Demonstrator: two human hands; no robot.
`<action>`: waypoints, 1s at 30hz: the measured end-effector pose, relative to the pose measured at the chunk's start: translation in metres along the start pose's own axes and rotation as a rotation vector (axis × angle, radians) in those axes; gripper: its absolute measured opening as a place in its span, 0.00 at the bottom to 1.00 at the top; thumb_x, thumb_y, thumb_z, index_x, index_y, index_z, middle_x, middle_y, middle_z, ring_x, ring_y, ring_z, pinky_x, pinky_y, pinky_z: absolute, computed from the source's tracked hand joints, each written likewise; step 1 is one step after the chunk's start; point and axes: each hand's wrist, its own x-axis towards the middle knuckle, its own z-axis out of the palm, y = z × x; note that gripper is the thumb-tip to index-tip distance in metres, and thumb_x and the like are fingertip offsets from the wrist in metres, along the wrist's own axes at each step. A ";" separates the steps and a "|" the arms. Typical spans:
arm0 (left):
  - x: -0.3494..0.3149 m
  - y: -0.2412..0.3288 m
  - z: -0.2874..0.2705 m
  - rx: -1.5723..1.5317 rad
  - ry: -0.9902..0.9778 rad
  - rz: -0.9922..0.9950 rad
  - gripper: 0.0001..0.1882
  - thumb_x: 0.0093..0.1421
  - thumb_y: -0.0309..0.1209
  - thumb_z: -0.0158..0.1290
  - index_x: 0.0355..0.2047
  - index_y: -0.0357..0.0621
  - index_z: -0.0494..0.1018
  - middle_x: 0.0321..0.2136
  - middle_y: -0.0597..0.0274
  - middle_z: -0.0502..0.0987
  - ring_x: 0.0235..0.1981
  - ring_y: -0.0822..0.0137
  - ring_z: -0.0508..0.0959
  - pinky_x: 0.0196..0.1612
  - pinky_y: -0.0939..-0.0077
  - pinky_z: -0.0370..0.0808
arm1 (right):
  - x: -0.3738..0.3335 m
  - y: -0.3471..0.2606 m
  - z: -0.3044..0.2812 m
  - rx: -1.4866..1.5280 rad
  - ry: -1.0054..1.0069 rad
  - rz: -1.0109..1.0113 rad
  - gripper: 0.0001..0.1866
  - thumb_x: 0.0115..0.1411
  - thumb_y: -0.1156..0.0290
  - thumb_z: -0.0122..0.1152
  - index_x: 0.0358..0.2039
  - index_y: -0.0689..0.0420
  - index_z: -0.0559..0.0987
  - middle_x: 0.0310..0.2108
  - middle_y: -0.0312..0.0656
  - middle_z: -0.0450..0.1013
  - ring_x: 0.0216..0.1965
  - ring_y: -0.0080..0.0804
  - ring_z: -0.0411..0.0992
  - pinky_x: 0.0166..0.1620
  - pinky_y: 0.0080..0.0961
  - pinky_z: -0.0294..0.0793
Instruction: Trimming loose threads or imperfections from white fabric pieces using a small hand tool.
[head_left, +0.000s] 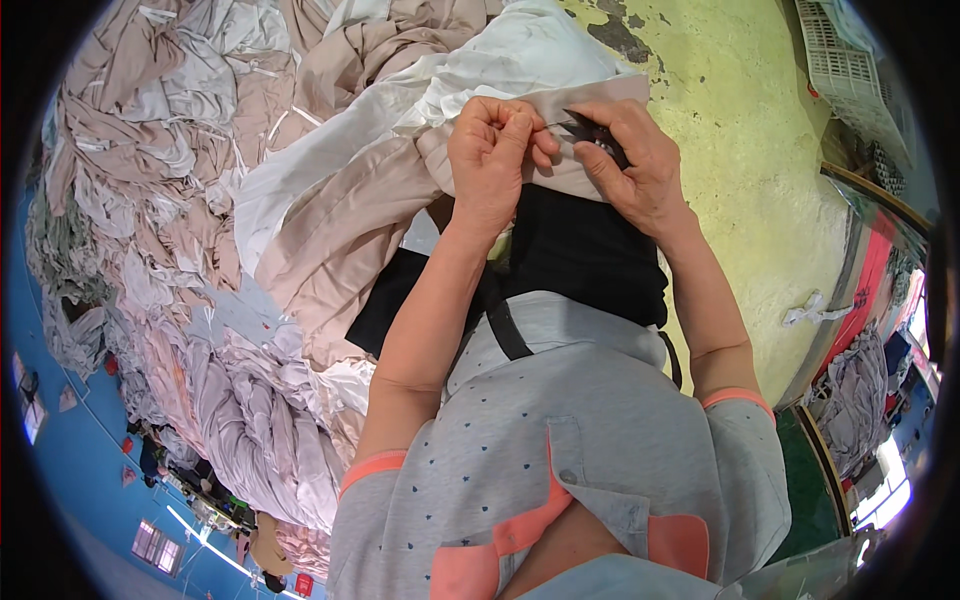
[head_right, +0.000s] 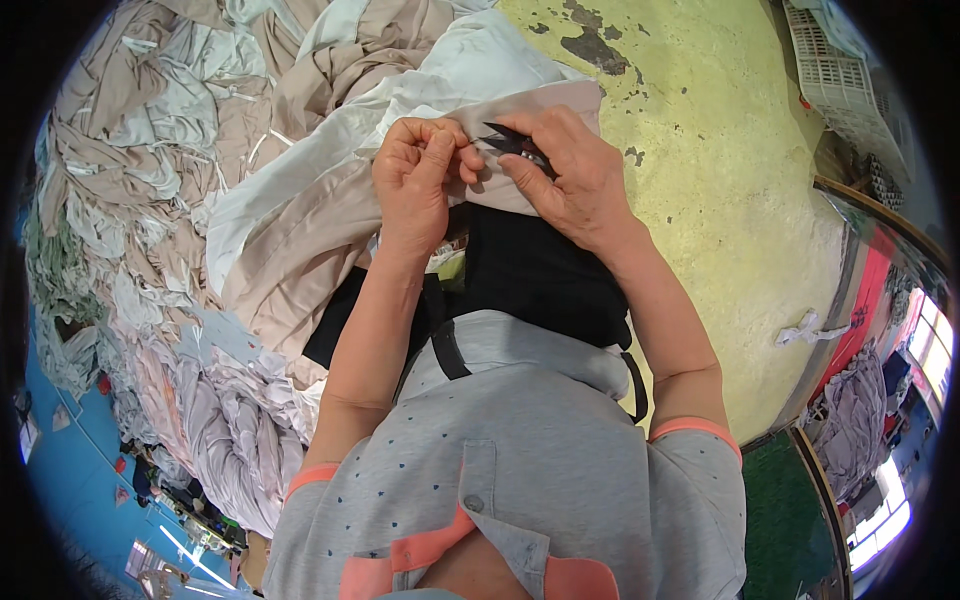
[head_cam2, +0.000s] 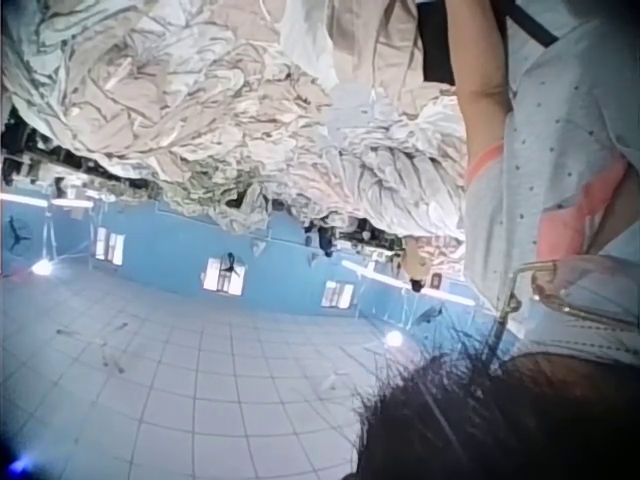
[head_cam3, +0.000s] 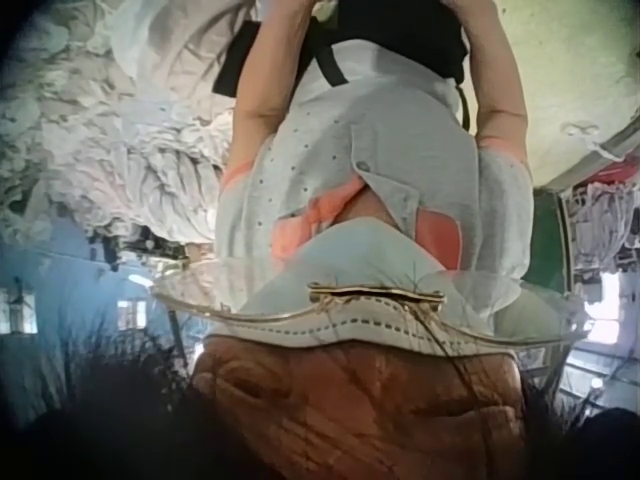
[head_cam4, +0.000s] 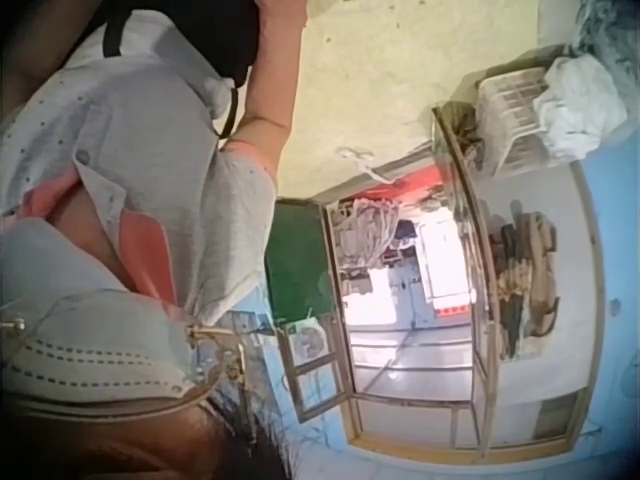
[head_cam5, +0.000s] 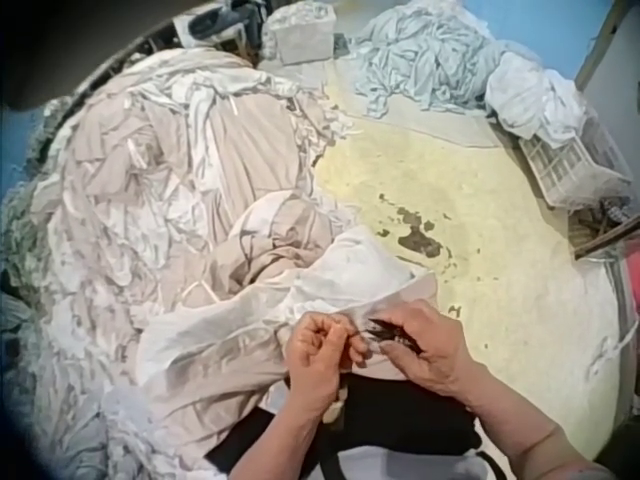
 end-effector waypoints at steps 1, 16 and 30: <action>-0.001 -0.001 -0.001 0.061 0.005 0.023 0.05 0.68 0.24 0.48 0.35 0.36 0.65 0.29 0.56 0.75 0.24 0.75 0.76 0.27 0.83 0.76 | 0.000 0.000 0.000 -0.014 -0.011 -0.020 0.17 0.56 0.75 0.67 0.47 0.58 0.79 0.33 0.40 0.73 0.30 0.28 0.71 0.33 0.21 0.72; -0.012 0.002 -0.006 0.204 0.059 0.146 0.04 0.67 0.24 0.50 0.36 0.38 0.65 0.30 0.61 0.75 0.25 0.78 0.74 0.27 0.87 0.72 | 0.006 -0.014 0.008 -0.243 -0.032 -0.140 0.15 0.52 0.72 0.69 0.43 0.52 0.82 0.30 0.38 0.73 0.25 0.32 0.73 0.27 0.25 0.72; -0.017 0.001 -0.002 0.323 0.050 0.234 0.04 0.65 0.20 0.50 0.36 0.39 0.66 0.31 0.64 0.73 0.25 0.79 0.72 0.27 0.86 0.71 | 0.007 -0.016 0.011 -0.233 -0.023 -0.127 0.13 0.53 0.72 0.68 0.41 0.52 0.82 0.28 0.37 0.72 0.23 0.31 0.71 0.26 0.26 0.70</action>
